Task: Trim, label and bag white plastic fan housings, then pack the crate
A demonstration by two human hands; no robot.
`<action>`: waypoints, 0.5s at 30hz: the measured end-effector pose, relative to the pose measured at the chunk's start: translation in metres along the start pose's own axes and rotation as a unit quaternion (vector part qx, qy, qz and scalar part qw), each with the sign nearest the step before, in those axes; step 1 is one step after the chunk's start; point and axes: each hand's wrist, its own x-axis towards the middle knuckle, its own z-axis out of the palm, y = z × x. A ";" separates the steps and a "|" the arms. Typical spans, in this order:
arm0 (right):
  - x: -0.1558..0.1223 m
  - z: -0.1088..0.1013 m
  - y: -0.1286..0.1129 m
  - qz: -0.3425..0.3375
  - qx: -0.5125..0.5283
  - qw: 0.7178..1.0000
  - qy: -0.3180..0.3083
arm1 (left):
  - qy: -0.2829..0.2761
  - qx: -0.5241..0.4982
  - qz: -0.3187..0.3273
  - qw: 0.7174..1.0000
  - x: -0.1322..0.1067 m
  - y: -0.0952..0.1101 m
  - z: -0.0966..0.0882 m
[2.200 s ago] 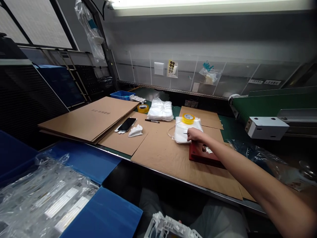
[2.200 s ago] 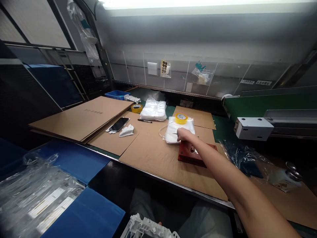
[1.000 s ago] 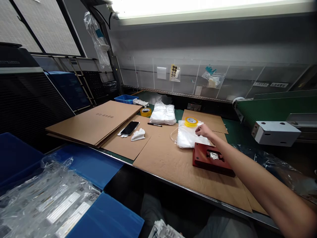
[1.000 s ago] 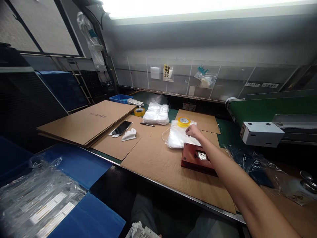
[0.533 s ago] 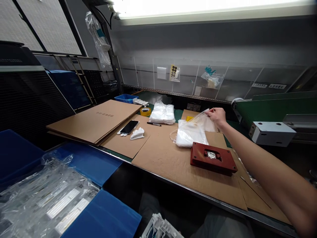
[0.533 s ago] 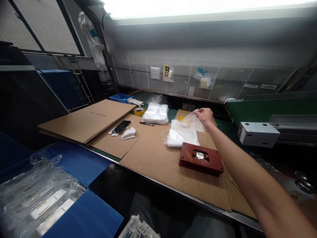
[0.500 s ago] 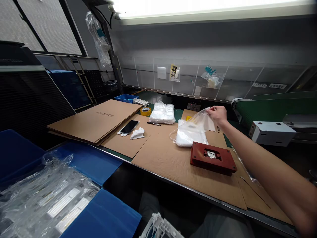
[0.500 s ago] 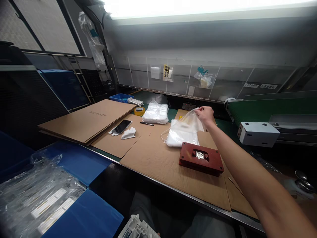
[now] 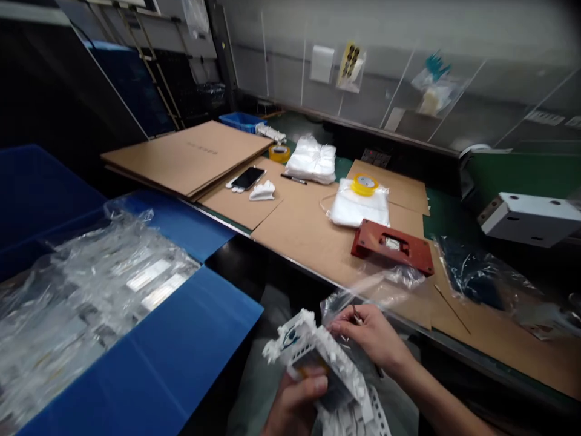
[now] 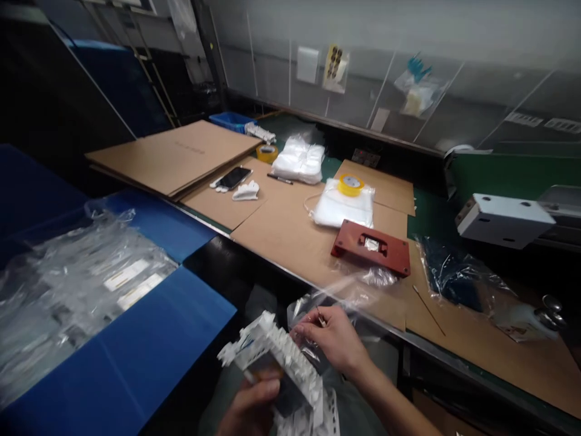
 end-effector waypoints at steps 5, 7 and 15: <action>-0.038 0.011 0.061 0.111 0.141 0.984 0.010 | 0.005 0.049 -0.015 0.999 0.012 -0.014 -0.015; -0.053 0.000 0.072 0.153 0.207 0.966 0.011 | 0.017 0.072 -0.010 0.997 0.016 -0.017 -0.024; -0.104 -0.021 0.093 0.218 0.454 0.862 0.054 | -0.037 0.165 -0.061 0.984 0.036 -0.009 -0.042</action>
